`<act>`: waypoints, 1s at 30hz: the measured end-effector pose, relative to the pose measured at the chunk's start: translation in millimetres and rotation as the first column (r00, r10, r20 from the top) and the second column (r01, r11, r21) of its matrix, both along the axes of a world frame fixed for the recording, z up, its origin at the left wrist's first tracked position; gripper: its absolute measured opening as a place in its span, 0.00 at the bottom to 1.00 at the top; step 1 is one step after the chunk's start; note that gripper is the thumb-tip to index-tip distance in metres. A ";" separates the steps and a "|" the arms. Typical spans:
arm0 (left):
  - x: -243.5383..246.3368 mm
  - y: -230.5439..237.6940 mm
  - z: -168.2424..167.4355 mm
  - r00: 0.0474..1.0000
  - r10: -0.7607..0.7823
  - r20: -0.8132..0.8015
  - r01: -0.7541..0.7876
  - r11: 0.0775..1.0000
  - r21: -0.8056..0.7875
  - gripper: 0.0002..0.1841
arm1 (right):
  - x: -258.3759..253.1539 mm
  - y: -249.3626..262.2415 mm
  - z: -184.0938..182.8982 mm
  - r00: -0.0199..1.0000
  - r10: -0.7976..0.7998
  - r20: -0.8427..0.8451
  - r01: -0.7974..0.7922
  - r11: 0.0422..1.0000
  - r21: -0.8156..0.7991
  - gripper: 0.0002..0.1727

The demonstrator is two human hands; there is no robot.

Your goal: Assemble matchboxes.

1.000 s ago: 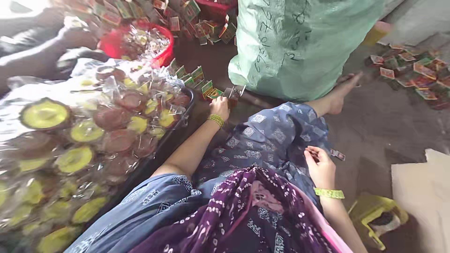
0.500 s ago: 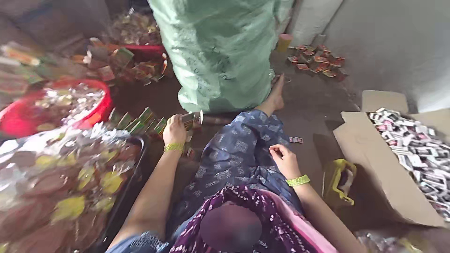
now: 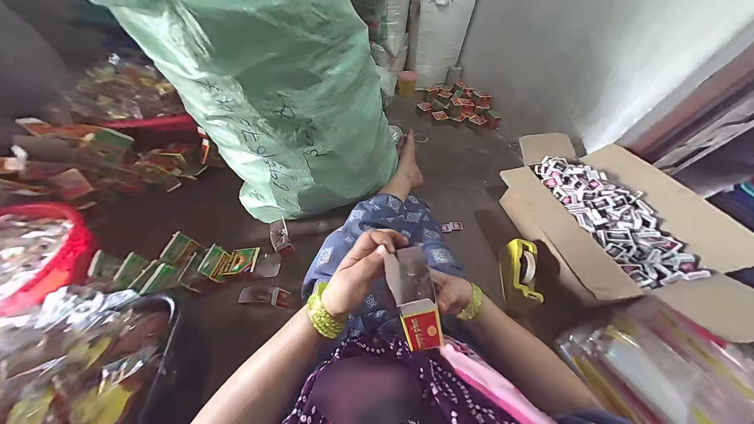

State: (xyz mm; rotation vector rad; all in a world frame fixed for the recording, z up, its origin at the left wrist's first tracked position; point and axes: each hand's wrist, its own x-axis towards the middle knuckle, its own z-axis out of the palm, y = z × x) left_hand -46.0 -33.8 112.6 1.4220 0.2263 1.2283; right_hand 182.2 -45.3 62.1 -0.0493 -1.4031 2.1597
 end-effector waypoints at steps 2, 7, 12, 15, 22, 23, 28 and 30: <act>18.5 3.6 -11.0 0.999 -0.020 -0.035 0.017 0.996 -0.087 0.12 | 10.2 -13.5 -4.6 0.996 -0.082 0.041 0.083 0.996 -0.014 0.31; 43.8 4.1 -44.3 0.974 -0.048 -0.222 -0.071 0.864 -0.498 0.38 | 22.6 -34.4 -4.8 0.758 -0.634 0.152 0.646 0.762 -0.042 0.19; 57.6 8.5 -91.7 0.909 -0.008 -0.417 -0.186 0.888 -0.421 0.44 | 28.8 -16.3 -9.2 0.358 -0.811 0.463 0.538 0.585 0.607 0.36; 58.0 15.7 -107.6 0.847 0.053 -0.529 -0.261 0.908 -0.327 0.48 | 55.0 27.2 -23.5 0.212 -0.788 0.578 0.517 0.592 0.619 0.41; 55.1 22.1 -114.6 0.831 0.013 -0.556 -0.154 0.966 -0.207 0.45 | 129.2 169.3 -102.7 -0.410 -0.580 0.703 0.209 0.691 0.692 0.30; 54.9 22.7 -114.8 0.835 0.008 -0.550 -0.148 0.966 -0.210 0.44 | 134.2 180.1 -116.7 -0.429 -0.569 0.702 0.147 0.723 0.676 0.32; 53.5 25.5 -117.3 0.836 0.015 -0.549 -0.122 0.980 -0.159 0.44 | 143.8 186.3 -149.3 -0.449 -0.598 0.664 -0.008 0.746 0.666 0.29; 53.3 26.3 -119.4 0.818 0.037 -0.575 -0.133 0.983 -0.127 0.45 | 141.3 167.7 -150.1 -0.494 -0.637 0.592 -0.024 0.690 0.723 0.23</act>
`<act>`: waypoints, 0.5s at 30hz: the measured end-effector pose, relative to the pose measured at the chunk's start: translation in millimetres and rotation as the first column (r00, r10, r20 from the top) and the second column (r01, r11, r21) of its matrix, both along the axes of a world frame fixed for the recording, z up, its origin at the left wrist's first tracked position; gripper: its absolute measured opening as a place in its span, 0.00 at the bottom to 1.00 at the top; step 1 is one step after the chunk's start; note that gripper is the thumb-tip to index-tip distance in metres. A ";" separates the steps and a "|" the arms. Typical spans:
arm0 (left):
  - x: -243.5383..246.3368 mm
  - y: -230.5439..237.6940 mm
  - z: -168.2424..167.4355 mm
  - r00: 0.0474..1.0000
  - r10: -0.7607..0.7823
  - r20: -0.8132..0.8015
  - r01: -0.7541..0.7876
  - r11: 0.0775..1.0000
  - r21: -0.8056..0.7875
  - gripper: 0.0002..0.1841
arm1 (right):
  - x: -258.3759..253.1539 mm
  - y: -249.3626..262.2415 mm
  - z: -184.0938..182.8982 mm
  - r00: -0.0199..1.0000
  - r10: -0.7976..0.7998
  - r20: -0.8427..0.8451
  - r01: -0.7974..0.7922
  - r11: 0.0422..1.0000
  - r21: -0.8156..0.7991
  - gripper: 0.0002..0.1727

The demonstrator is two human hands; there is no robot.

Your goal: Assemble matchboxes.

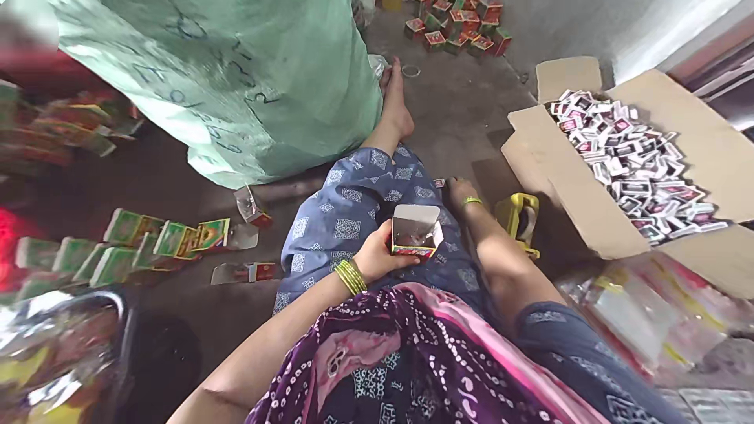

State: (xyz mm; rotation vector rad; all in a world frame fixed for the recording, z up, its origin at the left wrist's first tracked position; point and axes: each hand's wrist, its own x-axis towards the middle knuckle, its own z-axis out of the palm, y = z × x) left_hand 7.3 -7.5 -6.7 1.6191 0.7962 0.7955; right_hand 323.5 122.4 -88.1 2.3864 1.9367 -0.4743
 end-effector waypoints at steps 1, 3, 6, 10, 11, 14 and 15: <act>0.0 0.9 -0.2 1.000 0.001 -0.019 -0.001 1.000 0.001 0.46 | 1.6 -9.8 -2.2 1.000 -0.002 -0.007 0.002 0.999 0.032 0.22; 0.3 1.2 0.8 0.999 -0.004 -0.037 0.003 0.999 -0.033 0.47 | 7.3 -34.7 -7.2 0.999 -0.014 -0.031 0.015 0.999 0.043 0.21; 2.3 1.1 1.6 0.999 -0.012 -0.040 0.009 0.997 -0.073 0.48 | 15.6 -85.4 1.8 0.986 -0.079 -0.150 0.081 0.997 0.011 0.22; 2.5 -2.1 0.6 0.999 -0.014 -0.047 0.011 0.998 -0.060 0.47 | 17.9 -141.9 23.1 0.933 -0.243 -0.265 0.194 0.961 -0.197 0.26; 2.0 -3.2 0.1 0.999 -0.012 -0.051 0.010 0.999 -0.045 0.46 | 16.4 -153.8 28.6 0.907 -0.270 -0.322 0.235 0.961 -0.145 0.25; -0.3 -6.6 -1.5 0.998 -0.004 -0.070 0.004 1.000 -0.005 0.46 | 6.6 -176.3 52.9 0.746 -0.194 -0.637 0.390 0.902 0.183 0.24; -0.9 -8.2 -1.4 0.997 -0.002 -0.083 0.001 1.000 -0.002 0.46 | -3.3 -180.9 68.4 0.680 -0.094 -0.727 0.425 0.859 0.286 0.23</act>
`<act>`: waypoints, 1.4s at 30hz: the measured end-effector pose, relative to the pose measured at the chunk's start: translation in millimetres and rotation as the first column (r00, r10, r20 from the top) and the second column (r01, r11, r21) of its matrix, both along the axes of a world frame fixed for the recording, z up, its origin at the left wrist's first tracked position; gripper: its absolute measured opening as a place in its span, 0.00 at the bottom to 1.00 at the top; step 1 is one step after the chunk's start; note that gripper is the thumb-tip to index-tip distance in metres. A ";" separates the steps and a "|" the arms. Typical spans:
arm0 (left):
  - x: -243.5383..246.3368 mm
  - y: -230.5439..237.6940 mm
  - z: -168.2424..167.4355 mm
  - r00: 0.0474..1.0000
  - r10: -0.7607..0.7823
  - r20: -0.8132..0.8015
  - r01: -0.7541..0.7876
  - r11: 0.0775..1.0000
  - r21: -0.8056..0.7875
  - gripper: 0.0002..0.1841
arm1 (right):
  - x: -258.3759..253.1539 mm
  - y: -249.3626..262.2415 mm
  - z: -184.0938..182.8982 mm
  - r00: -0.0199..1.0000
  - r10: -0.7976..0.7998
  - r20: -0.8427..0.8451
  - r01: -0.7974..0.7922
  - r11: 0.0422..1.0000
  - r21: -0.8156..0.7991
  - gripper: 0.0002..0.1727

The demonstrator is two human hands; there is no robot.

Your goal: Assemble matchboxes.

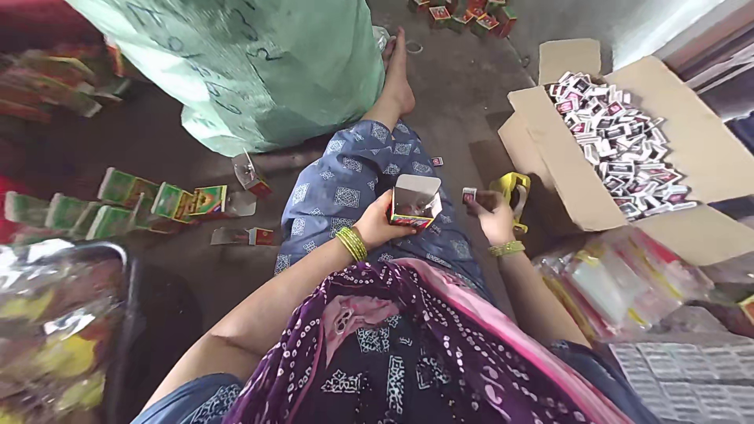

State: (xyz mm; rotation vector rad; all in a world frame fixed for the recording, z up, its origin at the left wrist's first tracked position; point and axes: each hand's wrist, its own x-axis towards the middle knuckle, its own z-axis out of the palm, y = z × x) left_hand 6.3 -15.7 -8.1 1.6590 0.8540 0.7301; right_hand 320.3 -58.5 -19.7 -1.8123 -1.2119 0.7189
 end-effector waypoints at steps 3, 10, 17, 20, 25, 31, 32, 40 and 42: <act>-1.0 -3.0 1.3 1.000 0.011 -0.026 -0.011 1.000 0.014 0.45 | -35.8 -14.4 62.6 0.972 0.233 -0.039 -0.208 0.923 0.323 0.17; -2.9 -6.5 -0.9 0.991 0.063 -0.116 -0.048 0.991 0.124 0.44 | -97.7 -16.2 102.5 0.594 0.434 0.678 -0.725 0.654 0.217 0.08; -6.4 -9.3 7.5 0.979 0.064 -0.195 -0.036 0.989 0.145 0.47 | -93.5 -18.6 83.7 0.454 0.445 0.772 -0.745 0.664 0.056 0.16; -2.3 -12.5 13.3 0.979 0.136 -0.149 -0.111 0.980 0.165 0.57 | -87.5 -17.7 82.6 0.461 0.435 0.774 -0.722 0.691 0.041 0.18; -4.2 -11.9 13.4 0.982 0.063 -0.177 0.001 0.941 0.339 0.38 | -80.6 -13.8 77.2 0.551 0.443 0.707 -0.699 0.708 0.101 0.17; -5.6 -9.7 1.6 0.998 0.056 0.004 -0.053 0.928 0.368 0.30 | -77.6 -8.2 69.3 0.852 0.494 0.172 -0.520 0.768 0.373 0.14; -5.3 -9.2 -0.1 0.996 0.052 0.073 -0.074 0.936 0.344 0.31 | -78.9 -7.7 67.8 0.890 0.455 -0.035 -0.403 0.819 0.408 0.13; -1.3 -11.0 -5.0 0.988 -0.077 0.135 0.042 0.969 0.244 0.34 | -94.4 -6.0 64.2 0.663 0.305 -0.683 -0.397 0.918 0.025 0.25; -1.9 -10.3 -4.8 0.991 -0.081 0.109 0.053 0.969 0.239 0.33 | -95.5 -4.9 62.2 0.670 0.307 -0.676 -0.419 0.908 -0.003 0.26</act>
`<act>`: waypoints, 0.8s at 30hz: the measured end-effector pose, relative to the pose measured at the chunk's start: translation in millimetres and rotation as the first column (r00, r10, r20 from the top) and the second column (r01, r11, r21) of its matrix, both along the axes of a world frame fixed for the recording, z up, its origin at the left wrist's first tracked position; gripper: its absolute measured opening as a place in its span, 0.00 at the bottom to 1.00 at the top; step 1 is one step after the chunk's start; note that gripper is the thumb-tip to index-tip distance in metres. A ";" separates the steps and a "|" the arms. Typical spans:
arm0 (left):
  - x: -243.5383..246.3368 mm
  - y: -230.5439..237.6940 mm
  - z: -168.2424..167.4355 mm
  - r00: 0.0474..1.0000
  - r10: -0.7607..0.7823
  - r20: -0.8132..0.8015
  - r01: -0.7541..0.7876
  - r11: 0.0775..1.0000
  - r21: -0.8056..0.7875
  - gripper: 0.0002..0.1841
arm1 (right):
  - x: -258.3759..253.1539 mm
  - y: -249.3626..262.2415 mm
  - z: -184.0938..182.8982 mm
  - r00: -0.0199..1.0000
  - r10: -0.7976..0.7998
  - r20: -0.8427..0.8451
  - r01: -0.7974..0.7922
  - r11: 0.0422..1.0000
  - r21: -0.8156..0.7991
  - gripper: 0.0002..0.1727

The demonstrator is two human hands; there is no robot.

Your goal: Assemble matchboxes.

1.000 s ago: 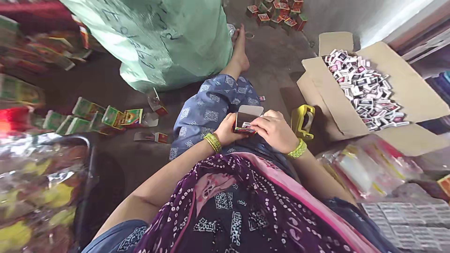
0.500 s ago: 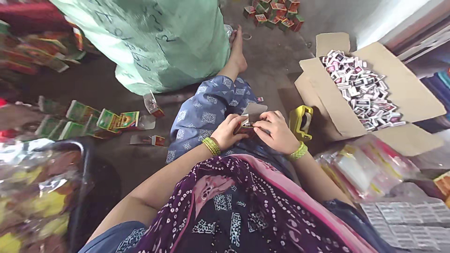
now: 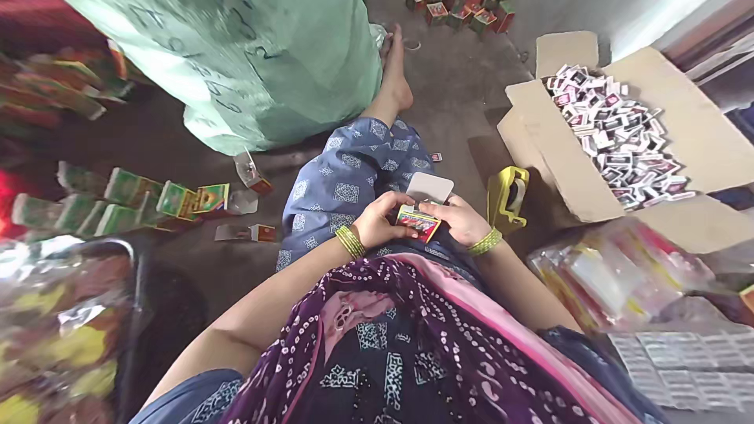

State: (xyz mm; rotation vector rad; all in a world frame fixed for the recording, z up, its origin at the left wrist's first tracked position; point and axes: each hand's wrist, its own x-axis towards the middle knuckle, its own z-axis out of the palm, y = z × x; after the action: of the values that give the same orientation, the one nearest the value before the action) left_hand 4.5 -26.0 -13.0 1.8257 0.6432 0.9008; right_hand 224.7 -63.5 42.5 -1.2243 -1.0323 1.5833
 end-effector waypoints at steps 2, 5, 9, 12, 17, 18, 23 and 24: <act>1.2 0.6 1.7 1.000 0.012 -0.009 -0.013 1.000 -0.025 0.35 | 4.5 0.8 -0.2 0.993 -0.033 0.116 0.013 0.985 0.172 0.31; 2.5 1.0 4.7 0.999 0.052 0.010 -0.051 0.991 -0.121 0.46 | 14.9 0.7 3.7 0.951 -0.105 0.290 -0.059 0.861 0.506 0.17; 5.4 0.3 4.6 0.998 0.067 0.008 -0.065 0.981 -0.186 0.54 | 17.8 0.4 15.2 0.885 -0.091 0.456 -0.275 0.689 0.671 0.10; 5.0 1.0 4.6 0.997 0.072 -0.005 -0.071 0.976 -0.207 0.55 | 11.4 -1.0 17.5 0.763 -0.163 0.625 -0.415 0.619 0.667 0.09; 4.6 0.5 8.0 0.997 0.069 -0.034 -0.075 0.972 -0.221 0.54 | 8.4 -1.0 22.3 0.679 -0.241 0.694 -0.462 0.594 0.658 0.11; 4.7 0.3 8.6 0.997 0.067 -0.043 -0.075 0.973 -0.217 0.54 | 9.4 -0.2 22.8 0.691 -0.234 0.684 -0.454 0.595 0.663 0.10; 4.7 -0.2 9.0 0.997 0.058 -0.048 -0.067 0.974 -0.215 0.54 | 11.7 0.6 25.6 0.721 -0.182 0.668 -0.453 0.605 0.654 0.07; 5.1 0.0 8.9 0.998 0.055 -0.043 -0.063 0.975 -0.215 0.54 | 12.1 0.6 25.7 0.722 -0.181 0.668 -0.454 0.605 0.655 0.07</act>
State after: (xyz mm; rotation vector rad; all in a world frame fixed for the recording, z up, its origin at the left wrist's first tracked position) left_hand 9.5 -25.9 -4.0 1.6388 0.7907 0.8042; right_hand 236.9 -62.9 68.3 -1.0554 -2.0927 0.5052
